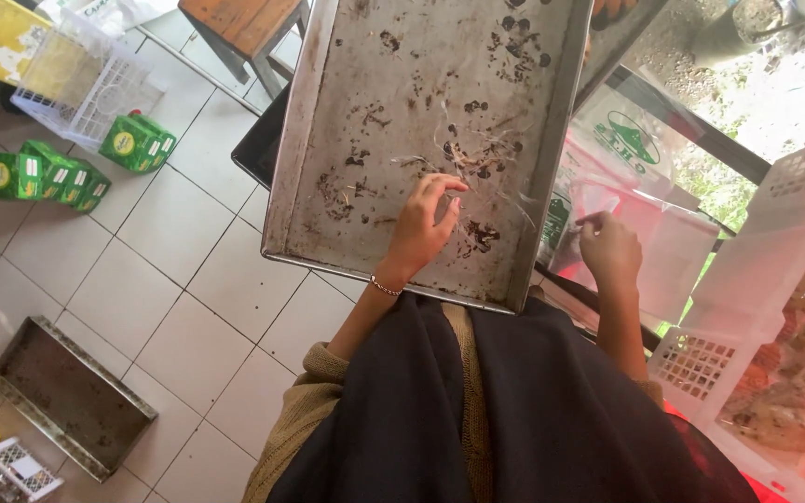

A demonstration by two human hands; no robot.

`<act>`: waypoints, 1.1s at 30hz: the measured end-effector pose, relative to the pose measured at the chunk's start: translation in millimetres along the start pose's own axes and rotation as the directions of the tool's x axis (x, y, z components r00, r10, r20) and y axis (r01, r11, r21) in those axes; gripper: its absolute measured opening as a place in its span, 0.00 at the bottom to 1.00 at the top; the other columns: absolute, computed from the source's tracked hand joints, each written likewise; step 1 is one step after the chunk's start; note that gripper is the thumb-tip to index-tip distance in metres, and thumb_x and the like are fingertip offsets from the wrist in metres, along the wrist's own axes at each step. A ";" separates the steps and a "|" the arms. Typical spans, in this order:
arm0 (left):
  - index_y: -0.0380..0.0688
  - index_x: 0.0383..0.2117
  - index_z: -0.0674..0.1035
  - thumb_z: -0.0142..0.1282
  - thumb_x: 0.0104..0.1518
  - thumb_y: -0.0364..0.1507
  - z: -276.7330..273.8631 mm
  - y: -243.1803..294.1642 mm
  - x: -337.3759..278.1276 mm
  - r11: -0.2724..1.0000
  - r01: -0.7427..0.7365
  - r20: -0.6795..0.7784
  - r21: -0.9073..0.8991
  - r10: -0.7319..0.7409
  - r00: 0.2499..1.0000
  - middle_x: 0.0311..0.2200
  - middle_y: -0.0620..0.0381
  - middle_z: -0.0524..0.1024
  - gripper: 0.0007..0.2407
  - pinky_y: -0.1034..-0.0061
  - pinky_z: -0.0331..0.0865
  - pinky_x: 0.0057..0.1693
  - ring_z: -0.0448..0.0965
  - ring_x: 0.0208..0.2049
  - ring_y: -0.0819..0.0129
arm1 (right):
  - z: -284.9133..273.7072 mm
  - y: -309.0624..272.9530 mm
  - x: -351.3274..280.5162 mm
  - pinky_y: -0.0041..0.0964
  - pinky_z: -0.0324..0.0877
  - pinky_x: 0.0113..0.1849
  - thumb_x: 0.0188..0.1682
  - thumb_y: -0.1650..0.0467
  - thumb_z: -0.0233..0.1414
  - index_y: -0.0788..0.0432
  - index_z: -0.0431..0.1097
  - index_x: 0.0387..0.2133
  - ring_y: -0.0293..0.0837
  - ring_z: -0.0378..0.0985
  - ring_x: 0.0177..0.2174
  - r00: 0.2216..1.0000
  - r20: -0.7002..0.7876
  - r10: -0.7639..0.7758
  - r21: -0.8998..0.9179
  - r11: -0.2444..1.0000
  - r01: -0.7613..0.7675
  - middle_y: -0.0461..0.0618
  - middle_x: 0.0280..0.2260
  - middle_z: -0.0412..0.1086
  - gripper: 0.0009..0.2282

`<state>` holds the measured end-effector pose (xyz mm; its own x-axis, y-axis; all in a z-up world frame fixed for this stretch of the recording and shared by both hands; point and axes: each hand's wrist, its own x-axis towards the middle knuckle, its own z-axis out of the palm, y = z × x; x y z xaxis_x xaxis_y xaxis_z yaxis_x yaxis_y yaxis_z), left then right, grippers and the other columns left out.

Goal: Packaging bread into plastic bags and arranging them into a crate.

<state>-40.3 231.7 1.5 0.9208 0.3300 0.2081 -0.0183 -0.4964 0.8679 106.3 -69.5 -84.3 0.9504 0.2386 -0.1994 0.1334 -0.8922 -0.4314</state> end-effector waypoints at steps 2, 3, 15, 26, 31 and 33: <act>0.43 0.45 0.78 0.53 0.63 0.26 -1.6 0.6 -1.3 1.000 0.006 -0.004 0.030 -0.006 1.000 0.49 0.54 0.75 0.07 0.66 0.70 0.60 0.76 0.54 0.59 | 1.4 4.8 6.7 0.49 0.72 0.42 0.54 0.64 0.53 0.47 0.81 0.39 0.55 0.80 0.39 0.998 0.023 0.066 -0.050 0.997 -0.065 0.50 0.39 0.78 0.08; 0.43 0.45 0.78 0.53 0.63 0.26 -3.3 2.5 -1.8 1.000 0.015 -0.010 0.017 -0.014 1.000 0.49 0.54 0.75 0.07 0.67 0.71 0.60 0.76 0.54 0.59 | 1.8 7.6 9.7 0.48 0.72 0.41 0.52 0.62 0.56 0.48 0.81 0.37 0.54 0.80 0.38 0.997 0.036 0.062 -0.061 0.996 -0.059 0.48 0.37 0.78 0.08; 0.43 0.45 0.77 0.53 0.63 0.26 -12.3 1.1 -1.8 0.996 0.067 -0.063 0.056 -0.063 0.996 0.49 0.53 0.76 0.07 0.66 0.70 0.60 0.77 0.53 0.58 | -13.3 39.0 67.8 0.39 0.75 0.37 0.53 0.61 0.57 0.68 0.74 0.33 0.47 0.83 0.33 0.876 0.480 -0.039 0.155 0.987 -0.041 0.59 0.32 0.80 0.17; 0.44 0.45 0.78 0.53 0.64 0.26 -24.5 -2.9 4.7 0.993 0.063 -0.079 0.097 -0.055 0.995 0.49 0.54 0.76 0.06 0.68 0.73 0.58 0.79 0.52 0.61 | -154.8 -88.9 40.8 0.39 0.73 0.29 0.56 0.78 0.45 0.62 0.64 0.56 0.45 0.83 0.36 0.991 0.133 0.032 0.176 0.983 -0.055 0.57 0.41 0.78 0.15; 0.44 0.48 0.78 0.50 0.66 0.27 -29.9 0.9 20.0 0.990 0.098 -0.056 -0.105 -0.105 0.993 0.51 0.56 0.76 0.08 0.71 0.76 0.58 0.81 0.51 0.66 | -160.2 -104.2 55.3 0.29 0.75 0.40 0.54 0.83 0.41 0.69 0.67 0.49 0.42 0.80 0.43 0.832 0.048 -0.553 0.631 0.662 0.404 0.57 0.46 0.74 0.13; 0.45 0.49 0.78 0.49 0.66 0.28 -24.8 -5.0 29.1 0.968 0.157 -0.014 -0.194 -0.163 0.987 0.52 0.55 0.77 0.09 0.72 0.77 0.58 0.81 0.53 0.66 | -159.8 -134.6 53.1 0.30 0.76 0.40 0.53 0.83 0.42 0.68 0.68 0.48 0.41 0.80 0.42 0.813 0.102 -0.573 0.675 0.640 0.367 0.55 0.43 0.74 0.13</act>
<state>-23.1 263.7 14.4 0.9059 0.4177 0.0700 0.0516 -0.2730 0.9606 183.7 1.9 103.8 0.6677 0.7445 -0.0045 0.2443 -0.2249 -0.9433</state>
